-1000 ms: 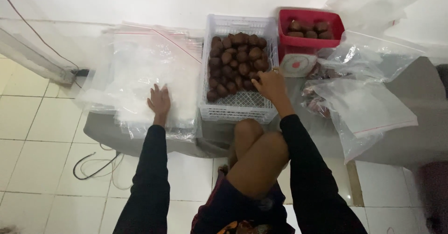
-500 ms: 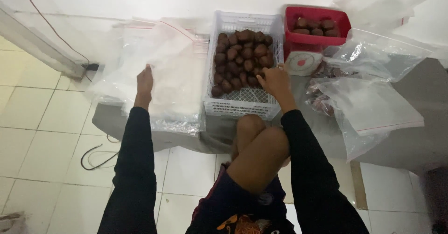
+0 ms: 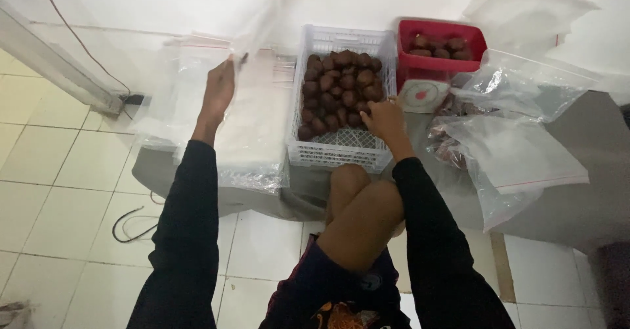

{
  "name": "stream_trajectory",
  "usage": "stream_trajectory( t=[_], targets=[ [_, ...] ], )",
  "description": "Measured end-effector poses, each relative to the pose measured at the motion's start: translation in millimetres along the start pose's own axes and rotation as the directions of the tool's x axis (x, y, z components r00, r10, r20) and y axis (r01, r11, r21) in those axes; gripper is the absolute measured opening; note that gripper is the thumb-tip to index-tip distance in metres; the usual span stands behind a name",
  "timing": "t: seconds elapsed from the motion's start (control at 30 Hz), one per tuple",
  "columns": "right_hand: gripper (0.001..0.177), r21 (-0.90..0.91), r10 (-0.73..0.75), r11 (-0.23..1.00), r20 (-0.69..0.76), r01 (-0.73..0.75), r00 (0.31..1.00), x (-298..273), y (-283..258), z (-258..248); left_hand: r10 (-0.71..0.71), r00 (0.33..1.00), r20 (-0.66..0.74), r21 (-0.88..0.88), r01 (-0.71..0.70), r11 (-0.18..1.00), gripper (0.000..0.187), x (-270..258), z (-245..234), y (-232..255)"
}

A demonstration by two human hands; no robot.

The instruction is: Packing salak fruits from a white crate into individual plastic bags.

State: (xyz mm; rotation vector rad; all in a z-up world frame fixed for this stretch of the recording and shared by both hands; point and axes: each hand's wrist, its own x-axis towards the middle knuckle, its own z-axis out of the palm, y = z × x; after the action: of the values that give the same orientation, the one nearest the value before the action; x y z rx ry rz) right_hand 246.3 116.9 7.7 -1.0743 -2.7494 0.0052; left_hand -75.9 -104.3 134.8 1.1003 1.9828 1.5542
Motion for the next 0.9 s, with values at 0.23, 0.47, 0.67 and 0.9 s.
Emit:
stream_trajectory(
  t=[0.23,0.47,0.67,0.9],
  targets=[
    [0.059,0.101,-0.013,0.994,-0.14,0.027,0.99,-9,-12,-23,0.087,0.966,0.242,0.008,-0.091,0.996,0.056,-26,5,61],
    [0.111,0.584,0.116,0.804,-0.342,0.114,0.933,-28,-38,-73,0.076,0.901,0.427,0.058,-0.111,0.992,0.045,-41,4,75],
    [0.053,0.392,-0.014,0.893,-0.463,0.219,0.886,-2,1,-10,0.183,0.849,0.495,0.103,-0.267,0.958,0.037,-42,9,73],
    [0.047,0.84,0.375,0.431,0.165,-0.329,0.912,-3,-29,-68,0.551,0.65,0.524,0.36,-0.755,0.548,0.022,-27,25,65]
  ],
)
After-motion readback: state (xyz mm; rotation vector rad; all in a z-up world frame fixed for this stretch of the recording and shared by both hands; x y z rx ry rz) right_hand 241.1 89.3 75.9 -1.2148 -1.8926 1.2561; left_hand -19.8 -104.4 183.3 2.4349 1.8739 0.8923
